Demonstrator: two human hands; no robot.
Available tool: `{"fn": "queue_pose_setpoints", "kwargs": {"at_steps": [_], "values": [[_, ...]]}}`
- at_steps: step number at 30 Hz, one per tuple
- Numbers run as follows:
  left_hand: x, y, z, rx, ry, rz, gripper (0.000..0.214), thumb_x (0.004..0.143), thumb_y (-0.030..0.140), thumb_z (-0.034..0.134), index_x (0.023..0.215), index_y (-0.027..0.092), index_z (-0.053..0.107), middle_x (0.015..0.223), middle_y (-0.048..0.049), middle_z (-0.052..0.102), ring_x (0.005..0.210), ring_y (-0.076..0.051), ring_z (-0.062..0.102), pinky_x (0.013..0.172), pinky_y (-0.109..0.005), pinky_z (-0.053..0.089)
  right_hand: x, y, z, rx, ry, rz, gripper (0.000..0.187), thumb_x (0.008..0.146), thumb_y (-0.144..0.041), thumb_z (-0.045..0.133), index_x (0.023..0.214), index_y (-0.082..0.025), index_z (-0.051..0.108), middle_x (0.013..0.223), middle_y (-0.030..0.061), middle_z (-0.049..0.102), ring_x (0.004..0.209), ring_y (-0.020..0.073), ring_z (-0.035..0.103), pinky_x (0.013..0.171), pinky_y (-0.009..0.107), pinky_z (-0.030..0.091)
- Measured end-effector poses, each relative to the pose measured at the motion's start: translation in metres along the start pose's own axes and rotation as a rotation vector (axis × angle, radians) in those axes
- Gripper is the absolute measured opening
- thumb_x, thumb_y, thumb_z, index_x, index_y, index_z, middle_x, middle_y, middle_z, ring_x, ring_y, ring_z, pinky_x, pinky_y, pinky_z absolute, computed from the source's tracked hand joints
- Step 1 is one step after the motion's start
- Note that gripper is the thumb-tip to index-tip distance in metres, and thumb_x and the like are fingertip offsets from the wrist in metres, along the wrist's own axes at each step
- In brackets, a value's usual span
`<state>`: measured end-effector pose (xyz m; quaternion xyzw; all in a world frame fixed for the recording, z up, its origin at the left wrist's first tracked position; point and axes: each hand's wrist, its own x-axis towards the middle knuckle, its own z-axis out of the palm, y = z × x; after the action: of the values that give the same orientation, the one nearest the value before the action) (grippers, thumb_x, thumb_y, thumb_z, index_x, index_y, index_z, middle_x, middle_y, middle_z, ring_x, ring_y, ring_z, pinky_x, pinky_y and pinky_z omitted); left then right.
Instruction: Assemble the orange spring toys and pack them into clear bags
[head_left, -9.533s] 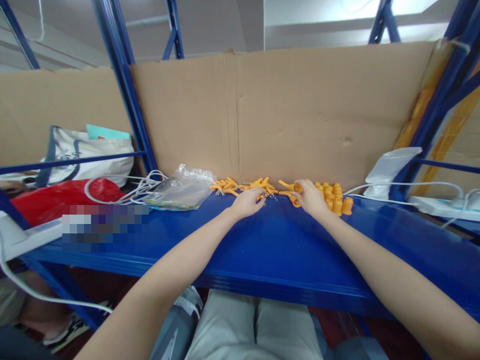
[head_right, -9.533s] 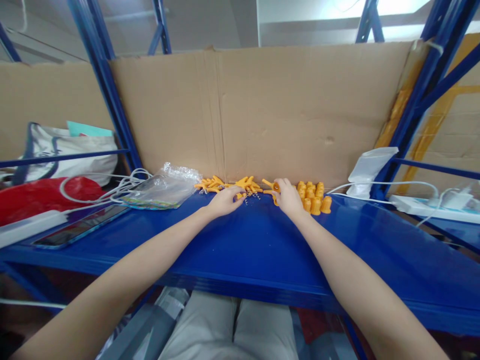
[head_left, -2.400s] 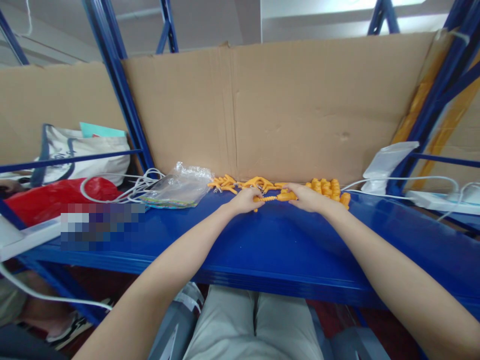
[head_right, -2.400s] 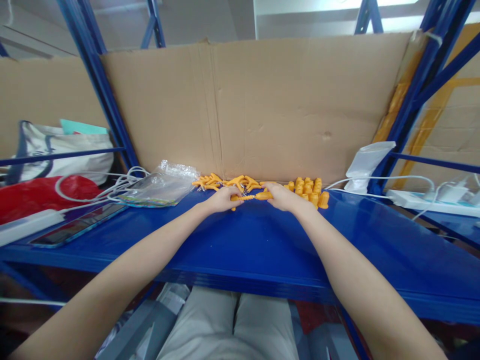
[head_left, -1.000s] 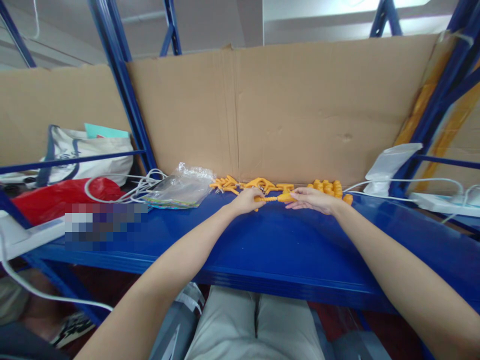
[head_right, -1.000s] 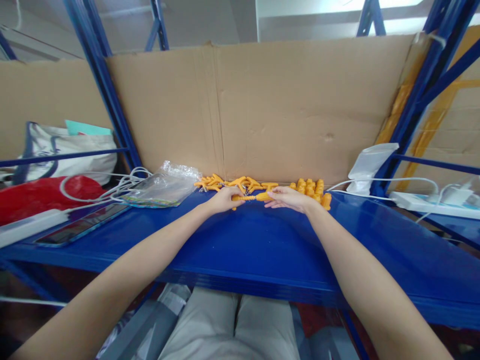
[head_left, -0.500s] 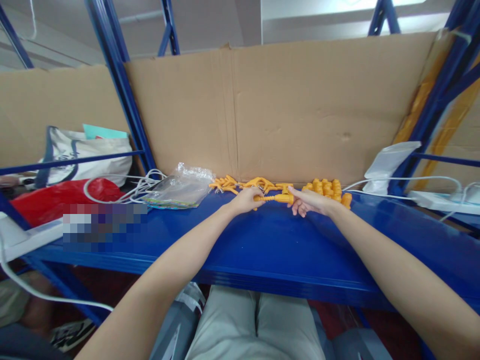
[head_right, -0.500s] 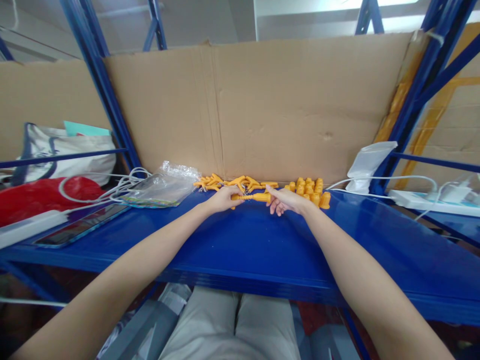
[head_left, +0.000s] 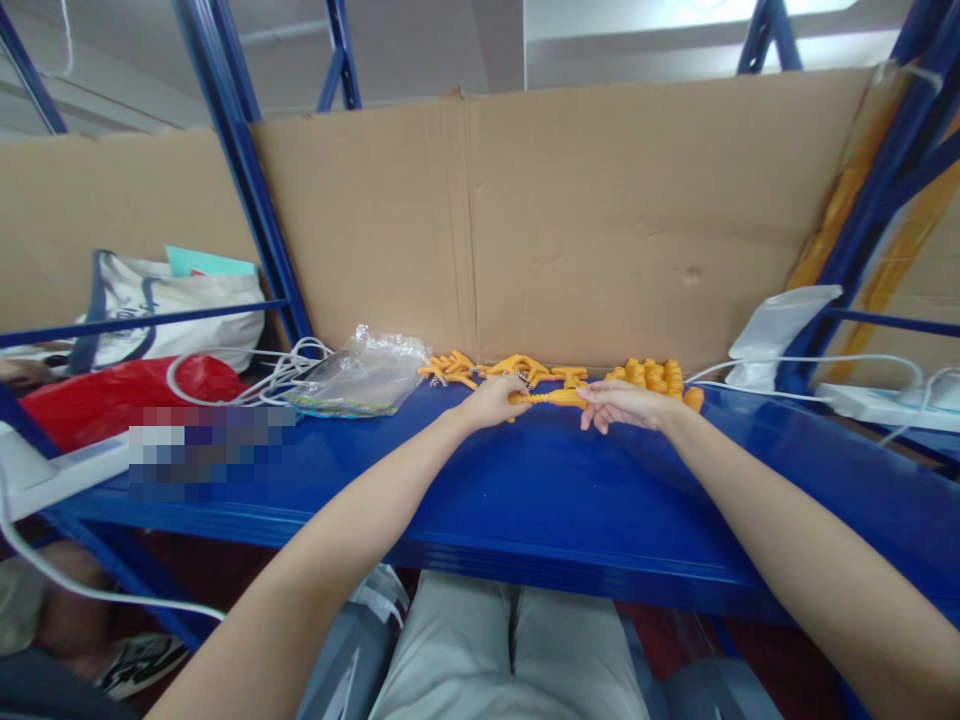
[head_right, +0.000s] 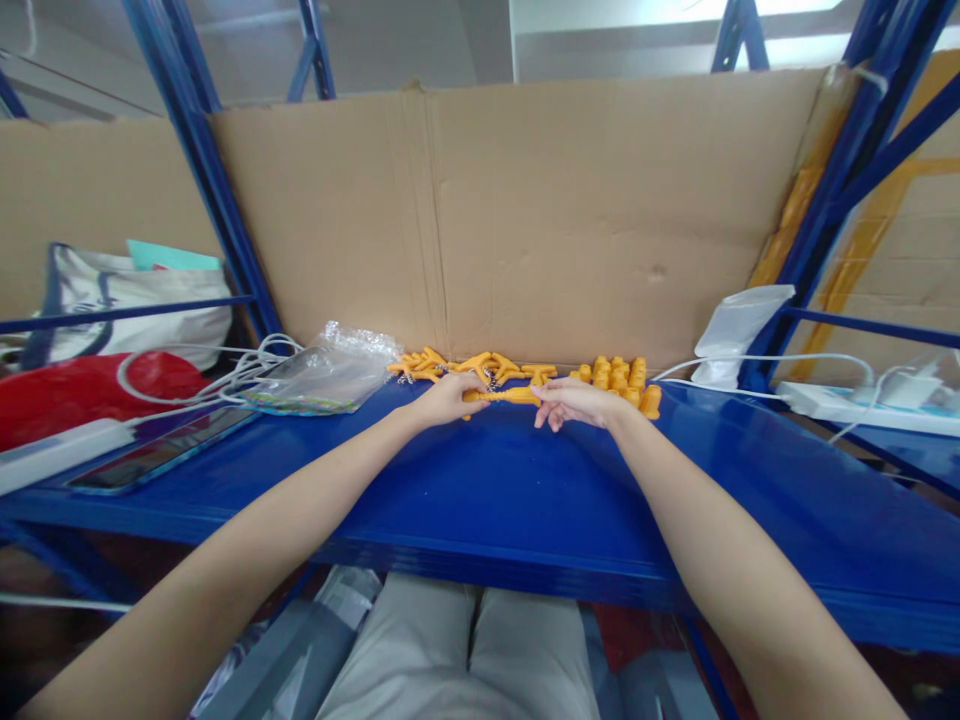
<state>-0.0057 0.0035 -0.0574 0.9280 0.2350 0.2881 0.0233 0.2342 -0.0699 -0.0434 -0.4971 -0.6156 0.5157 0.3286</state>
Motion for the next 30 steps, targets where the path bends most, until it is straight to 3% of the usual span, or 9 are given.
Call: {"fn": "queue_pose_setpoints", "kwargs": {"at_steps": [5,11,17,23,26,30], "values": [[0.000,0.002,-0.001,0.013,-0.005,0.015,0.008,0.077,0.018,0.063,0.081,0.013,0.068,0.082,-0.0049,0.067,0.078,-0.016,0.061,0.074,-0.028,0.047,-0.003,-0.004,0.004,-0.093,0.030,-0.005,0.041,0.081,-0.058,0.059,0.073,-0.019,0.049,0.052,0.0040,0.063,0.039,0.0092,0.050,0.040,0.021,0.041],[-0.001,0.003,-0.001,0.045,-0.021,0.004,0.007,0.077,0.017,0.064,0.081,0.013,0.068,0.083,-0.0062,0.067,0.080,-0.018,0.062,0.075,-0.029,0.047,-0.005,-0.006,0.006,-0.197,0.055,-0.025,0.053,0.073,-0.073,0.055,0.068,-0.021,0.050,0.054,0.0066,0.064,0.041,0.0118,0.051,0.046,0.027,0.046],[0.001,0.003,-0.002,0.021,-0.001,-0.015,0.007,0.078,0.019,0.063,0.078,0.015,0.069,0.077,-0.0035,0.065,0.074,-0.016,0.061,0.071,-0.027,0.047,0.005,0.000,0.004,-0.266,0.163,-0.185,0.049,0.077,-0.069,0.053,0.073,-0.020,0.054,0.066,0.0061,0.065,0.045,0.0097,0.049,0.044,0.024,0.039],[0.001,0.004,-0.002,0.022,0.008,-0.027,0.007,0.076,0.020,0.066,0.079,0.015,0.069,0.080,-0.0037,0.066,0.078,-0.016,0.061,0.076,-0.030,0.048,0.017,0.008,0.014,-0.687,0.486,-0.419,0.048,0.090,-0.059,0.033,0.074,-0.019,0.055,0.069,0.0053,0.063,0.063,0.0173,0.058,0.061,0.028,0.044],[0.001,0.005,-0.001,0.026,0.016,-0.010,0.008,0.076,0.019,0.066,0.081,0.015,0.069,0.084,-0.0045,0.067,0.081,-0.017,0.062,0.079,-0.031,0.048,0.017,0.009,0.021,-0.907,0.571,-0.448,0.044,0.095,-0.047,0.029,0.078,-0.019,0.059,0.076,0.0075,0.067,0.077,0.0215,0.063,0.071,0.030,0.044],[0.001,0.005,-0.001,0.018,0.020,0.024,0.007,0.074,0.019,0.067,0.079,0.016,0.069,0.085,-0.0042,0.067,0.082,-0.017,0.062,0.080,-0.031,0.048,0.015,0.009,0.025,-1.039,0.645,-0.412,0.046,0.096,-0.039,0.025,0.082,-0.019,0.064,0.079,0.0092,0.070,0.083,0.0239,0.065,0.075,0.031,0.044]]}}
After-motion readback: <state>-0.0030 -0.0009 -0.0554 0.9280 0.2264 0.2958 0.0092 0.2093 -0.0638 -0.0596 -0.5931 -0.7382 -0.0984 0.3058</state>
